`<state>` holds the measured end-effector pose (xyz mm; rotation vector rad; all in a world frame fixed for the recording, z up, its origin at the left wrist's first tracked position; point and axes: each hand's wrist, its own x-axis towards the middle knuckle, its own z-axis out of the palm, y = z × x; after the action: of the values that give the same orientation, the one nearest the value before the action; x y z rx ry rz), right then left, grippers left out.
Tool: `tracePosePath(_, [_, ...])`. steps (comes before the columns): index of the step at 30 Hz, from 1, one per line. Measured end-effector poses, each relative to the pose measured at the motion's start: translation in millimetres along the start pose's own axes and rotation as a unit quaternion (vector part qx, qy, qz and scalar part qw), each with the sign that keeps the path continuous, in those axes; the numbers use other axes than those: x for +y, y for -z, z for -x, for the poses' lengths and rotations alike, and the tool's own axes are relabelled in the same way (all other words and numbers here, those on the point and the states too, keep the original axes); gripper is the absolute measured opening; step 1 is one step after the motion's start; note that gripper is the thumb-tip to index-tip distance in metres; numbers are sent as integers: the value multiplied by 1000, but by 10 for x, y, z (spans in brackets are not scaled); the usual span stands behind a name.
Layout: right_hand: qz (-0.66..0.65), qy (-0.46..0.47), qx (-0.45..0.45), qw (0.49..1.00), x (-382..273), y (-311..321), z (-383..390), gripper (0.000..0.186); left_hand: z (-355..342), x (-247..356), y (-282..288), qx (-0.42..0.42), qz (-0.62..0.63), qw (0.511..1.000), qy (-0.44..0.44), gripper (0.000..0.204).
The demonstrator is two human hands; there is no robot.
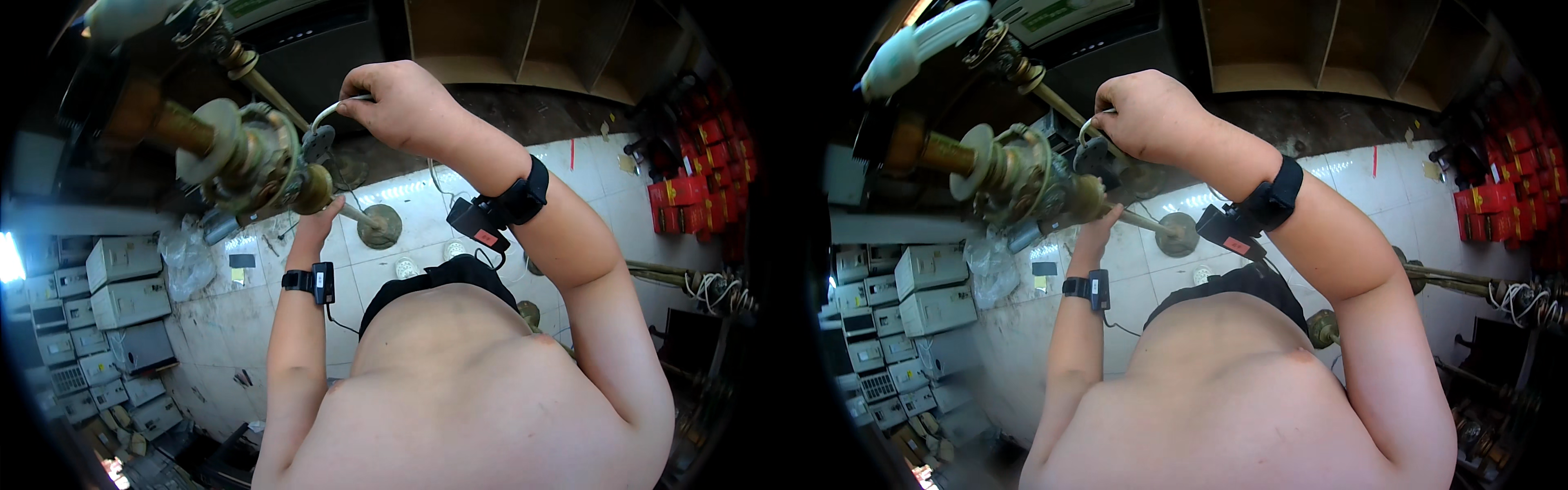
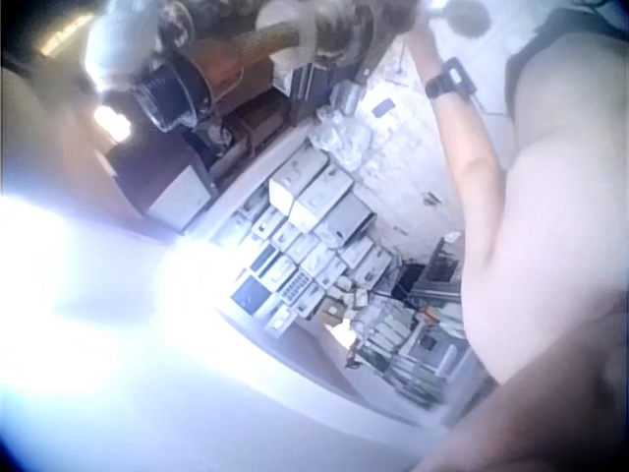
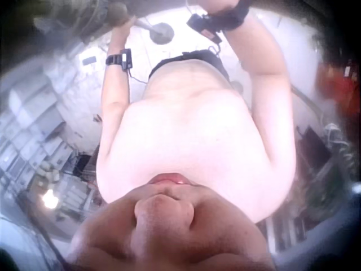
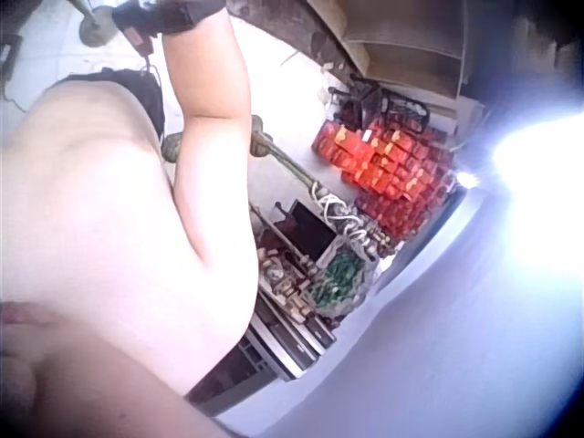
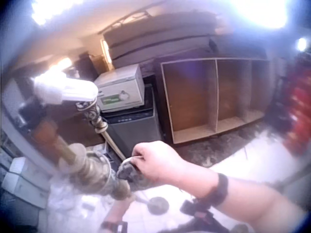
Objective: The person untangles and wraps a white electrical cord around the pole of a floor lamp, then handles a black power cord and a light bulb to assemble the lamp parts.
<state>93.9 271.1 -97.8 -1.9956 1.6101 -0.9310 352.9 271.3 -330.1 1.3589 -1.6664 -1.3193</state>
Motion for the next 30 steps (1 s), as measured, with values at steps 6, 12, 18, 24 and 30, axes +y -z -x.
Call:
tracePosePath(6, [-28,18,17,999,-37,-208,-149,26,65,45,-78,37,4,999,-2,38])
tracePosePath(12, [-145,6,-54,988,95,-338,-278,25,-11,27,139,-20,285,958,-35,36])
tracePosePath(18, [-248,-86,-172,950,173,-603,-407,23,-61,-47,511,-106,362,924,-64,34])
tracePosePath(24, [-247,-130,-189,942,284,-634,-334,21,185,41,661,44,74,984,-157,36])
tracePosePath(30, [-115,-32,-250,961,255,-627,-529,22,508,444,986,74,184,980,-1,35])
